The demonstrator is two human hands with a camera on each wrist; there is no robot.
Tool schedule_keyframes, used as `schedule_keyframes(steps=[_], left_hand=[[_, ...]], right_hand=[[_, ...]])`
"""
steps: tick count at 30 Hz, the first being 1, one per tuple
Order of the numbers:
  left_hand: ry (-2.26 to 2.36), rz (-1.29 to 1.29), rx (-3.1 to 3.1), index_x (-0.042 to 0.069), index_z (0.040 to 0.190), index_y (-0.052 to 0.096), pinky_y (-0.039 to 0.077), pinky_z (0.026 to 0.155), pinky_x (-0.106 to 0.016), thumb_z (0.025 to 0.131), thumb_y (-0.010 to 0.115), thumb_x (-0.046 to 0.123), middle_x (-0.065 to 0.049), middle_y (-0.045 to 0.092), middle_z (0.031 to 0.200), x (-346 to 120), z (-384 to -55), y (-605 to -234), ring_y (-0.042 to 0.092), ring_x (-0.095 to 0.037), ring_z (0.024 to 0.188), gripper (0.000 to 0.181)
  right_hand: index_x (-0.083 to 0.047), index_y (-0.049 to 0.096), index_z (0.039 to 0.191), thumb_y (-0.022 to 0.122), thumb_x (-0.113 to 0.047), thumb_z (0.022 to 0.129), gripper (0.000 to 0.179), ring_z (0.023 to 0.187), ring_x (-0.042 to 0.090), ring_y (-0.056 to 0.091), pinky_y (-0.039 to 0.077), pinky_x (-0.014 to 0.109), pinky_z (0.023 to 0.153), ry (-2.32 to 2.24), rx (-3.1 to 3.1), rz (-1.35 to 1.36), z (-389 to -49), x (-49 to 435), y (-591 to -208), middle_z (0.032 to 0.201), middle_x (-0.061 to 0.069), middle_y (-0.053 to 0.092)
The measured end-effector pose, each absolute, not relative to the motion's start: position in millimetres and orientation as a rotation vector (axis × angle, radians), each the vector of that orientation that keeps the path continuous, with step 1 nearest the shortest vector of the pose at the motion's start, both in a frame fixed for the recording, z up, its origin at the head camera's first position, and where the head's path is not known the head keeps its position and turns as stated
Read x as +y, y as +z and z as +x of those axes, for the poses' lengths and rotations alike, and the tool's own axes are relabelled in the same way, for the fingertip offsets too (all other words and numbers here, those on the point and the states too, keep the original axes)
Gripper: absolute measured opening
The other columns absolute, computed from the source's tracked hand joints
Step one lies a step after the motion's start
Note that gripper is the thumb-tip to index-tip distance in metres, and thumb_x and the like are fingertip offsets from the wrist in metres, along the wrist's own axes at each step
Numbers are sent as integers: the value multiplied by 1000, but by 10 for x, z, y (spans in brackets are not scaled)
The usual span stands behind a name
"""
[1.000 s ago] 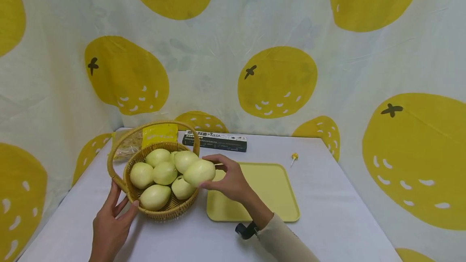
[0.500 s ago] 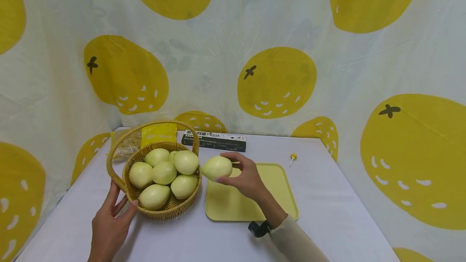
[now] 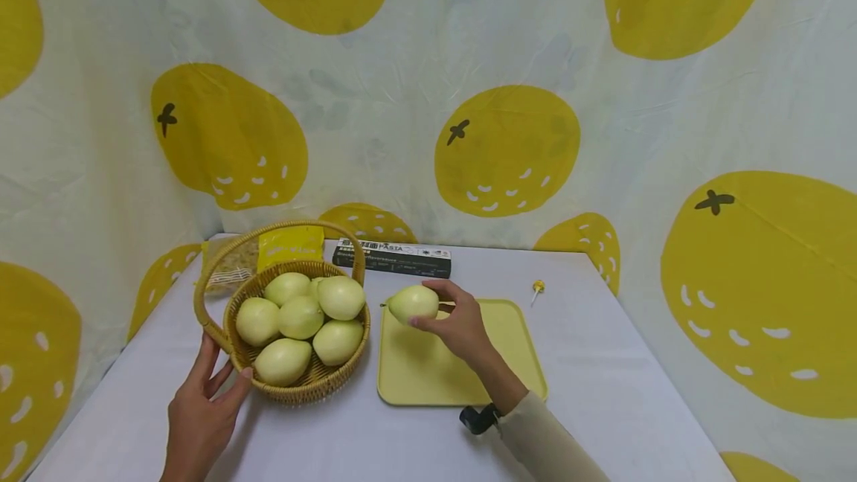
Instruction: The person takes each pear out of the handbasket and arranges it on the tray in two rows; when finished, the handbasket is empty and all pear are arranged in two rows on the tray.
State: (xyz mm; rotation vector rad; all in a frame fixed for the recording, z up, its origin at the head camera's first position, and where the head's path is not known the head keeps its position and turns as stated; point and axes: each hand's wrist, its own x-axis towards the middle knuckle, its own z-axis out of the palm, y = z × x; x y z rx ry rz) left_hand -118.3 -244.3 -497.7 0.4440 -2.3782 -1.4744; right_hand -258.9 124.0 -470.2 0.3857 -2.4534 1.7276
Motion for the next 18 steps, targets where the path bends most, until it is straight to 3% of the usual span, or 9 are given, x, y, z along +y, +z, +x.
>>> schedule_keyframes(steps=[9, 18], left_hand=[[-1519, 441, -2362, 45, 166, 8, 54, 80, 2, 102, 74, 24, 1, 20, 175, -2458, -1180, -4993, 52, -42, 144, 94], [-1524, 438, -2377, 45, 166, 6, 53, 80, 2, 103, 73, 24, 3, 18, 175, -2465, -1173, -5000, 52, -41, 145, 95]], right_hand=[[-15, 72, 133, 100, -22, 73, 67, 113, 23, 72, 64, 41, 99, 1737, -2485, 231, -2689, 1130, -4818, 124, 5, 77], [-18, 73, 129, 100, -29, 73, 63, 106, 21, 72, 63, 34, 88, 1616, -2612, 53, -2762, 1032, -4905, 122, 4, 77]])
